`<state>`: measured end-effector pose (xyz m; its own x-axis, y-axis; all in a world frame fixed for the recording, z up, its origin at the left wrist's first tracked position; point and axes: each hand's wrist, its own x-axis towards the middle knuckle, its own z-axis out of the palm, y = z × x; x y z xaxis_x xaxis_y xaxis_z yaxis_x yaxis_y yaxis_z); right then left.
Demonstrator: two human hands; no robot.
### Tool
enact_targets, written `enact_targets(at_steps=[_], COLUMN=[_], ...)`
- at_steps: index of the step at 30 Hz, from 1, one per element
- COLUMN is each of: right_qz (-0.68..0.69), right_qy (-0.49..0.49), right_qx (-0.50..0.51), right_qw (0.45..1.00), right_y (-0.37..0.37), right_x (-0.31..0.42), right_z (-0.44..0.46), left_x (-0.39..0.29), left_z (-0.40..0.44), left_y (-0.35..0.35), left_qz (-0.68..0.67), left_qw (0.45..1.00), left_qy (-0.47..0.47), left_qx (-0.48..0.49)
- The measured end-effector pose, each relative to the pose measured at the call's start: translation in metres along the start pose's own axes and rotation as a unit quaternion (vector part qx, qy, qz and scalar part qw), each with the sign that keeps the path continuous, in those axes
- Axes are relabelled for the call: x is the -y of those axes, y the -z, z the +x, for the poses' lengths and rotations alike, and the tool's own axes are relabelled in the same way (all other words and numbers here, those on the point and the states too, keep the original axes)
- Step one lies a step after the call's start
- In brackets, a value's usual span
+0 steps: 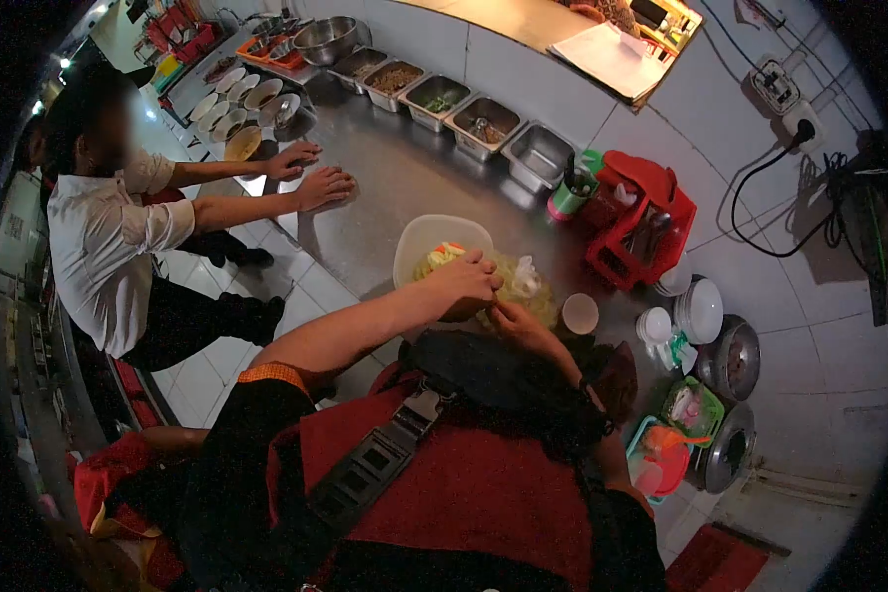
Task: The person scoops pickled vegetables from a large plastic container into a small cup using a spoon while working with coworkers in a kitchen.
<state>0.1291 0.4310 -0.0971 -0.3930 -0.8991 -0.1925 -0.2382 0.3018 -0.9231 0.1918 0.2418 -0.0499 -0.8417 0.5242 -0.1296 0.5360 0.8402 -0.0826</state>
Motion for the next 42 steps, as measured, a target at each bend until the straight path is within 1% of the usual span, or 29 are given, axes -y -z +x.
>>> enact_targets(at_steps=[1,2,3,4,5,7,8,9,10,11,13,15,18,19,20,21,22,24,25,27,28,30,31,32,34,36,38,41,42], right_qz=[-0.004,-0.009,-0.020,-0.001,0.019,0.041,0.069,0.119,0.118,0.123,0.124,0.156,0.115,0.136,0.154,0.092,0.151,0.176,0.177,0.176,0.181,0.190,0.196,0.205,0.211,0.216,0.262,0.232,0.073], right_qy=[-0.039,-0.078,-0.067,-0.091,-0.115,-0.089,-0.071,-0.065,-0.063,-0.072,-0.080,-0.095,-0.070,-0.078,-0.073,-0.049,0.010,0.012,0.042,0.069,0.051,0.016,-0.002,-0.022,-0.026,-0.032,-0.110,-0.145,-0.012], right_qx=[0.022,0.042,0.037,0.035,0.032,0.026,0.026,0.043,0.038,0.042,0.049,0.032,0.023,-0.001,0.008,0.015,0.042,0.085,0.081,0.074,0.068,0.051,0.034,0.013,0.009,0.003,0.054,0.009,0.007], right_qw=[0.999,0.996,0.997,0.995,0.993,0.995,0.995,0.990,0.990,0.989,0.988,0.983,0.991,0.988,0.985,0.994,0.988,0.981,0.980,0.979,0.980,0.980,0.980,0.978,0.977,0.976,0.957,0.962,0.997], right_y=[-0.002,0.000,0.001,0.001,0.000,-0.001,-0.001,0.002,0.003,0.003,0.003,0.005,0.006,0.004,0.003,0.006,0.007,0.008,0.011,0.011,0.007,0.001,0.001,0.003,0.003,0.011,0.012,0.015,0.018], right_x=[-0.013,-0.019,-0.010,0.003,0.010,0.002,-0.003,-0.004,-0.013,-0.025,-0.027,-0.016,-0.028,-0.029,-0.032,-0.030,-0.064,-0.078,-0.079,-0.077,-0.070,-0.054,-0.048,-0.044,-0.053,-0.052,-0.042,-0.019,-0.020], right_z=[0.005,0.009,0.008,0.005,0.002,-0.003,-0.004,-0.004,-0.002,0.002,0.002,0.004,0.013,0.013,0.015,0.019,0.027,0.029,0.028,0.025,0.023,0.023,0.021,0.018,0.018,0.017,0.015,0.011,0.011], left_x=[0.003,0.002,-0.001,-0.003,-0.004,-0.008,-0.008,-0.008,-0.007,-0.003,0.003,0.002,0.006,0.005,0.005,0.000,-0.007,-0.016,-0.020,-0.034,-0.040,-0.043,-0.037,-0.037,-0.041,-0.047,-0.053,-0.073,-0.080], left_z=[0.001,-0.004,-0.014,-0.023,-0.031,-0.045,-0.053,-0.063,-0.072,-0.082,-0.101,-0.112,-0.118,-0.114,-0.112,-0.111,-0.107,-0.102,-0.093,-0.076,-0.071,-0.063,-0.060,-0.056,-0.051,-0.049,-0.043,-0.022,-0.015], left_y=[0.002,0.006,0.010,0.013,0.014,0.016,0.018,0.023,0.024,0.022,0.017,0.017,0.017,0.000,-0.013,-0.004,-0.002,0.015,0.009,-0.017,-0.039,-0.078,-0.075,-0.087,-0.143,-0.171,-0.168,-0.138,-0.125], left_qz=[-0.015,-0.003,-0.075,-0.148,-0.137,-0.241,-0.236,-0.292,-0.348,-0.347,-0.489,-0.479,-0.449,-0.451,-0.439,-0.475,-0.475,-0.522,-0.520,-0.602,-0.603,-0.596,-0.705,-0.706,-0.685,-0.701,-0.729,-0.779,-0.793], left_qw=[0.999,1.000,0.995,0.979,0.980,0.940,0.941,0.911,0.876,0.877,0.837,0.838,0.843,0.834,0.825,0.811,0.808,0.806,0.805,0.758,0.756,0.750,0.696,0.696,0.703,0.695,0.670,0.610,0.591], left_qy=[0.005,0.010,0.037,0.059,0.059,0.131,0.128,0.137,0.145,0.142,0.188,0.202,0.208,0.188,0.183,0.199,0.200,0.198,0.200,0.167,0.168,0.064,0.070,0.059,-0.034,-0.022,-0.028,-0.067,-0.080], left_qx=[0.032,0.024,-0.052,-0.127,-0.134,-0.204,-0.208,-0.256,-0.301,-0.301,-0.160,-0.167,-0.209,-0.256,-0.305,-0.276,-0.286,-0.197,-0.203,-0.188,-0.191,-0.280,-0.121,-0.113,-0.189,-0.160,-0.138,-0.128,-0.127])
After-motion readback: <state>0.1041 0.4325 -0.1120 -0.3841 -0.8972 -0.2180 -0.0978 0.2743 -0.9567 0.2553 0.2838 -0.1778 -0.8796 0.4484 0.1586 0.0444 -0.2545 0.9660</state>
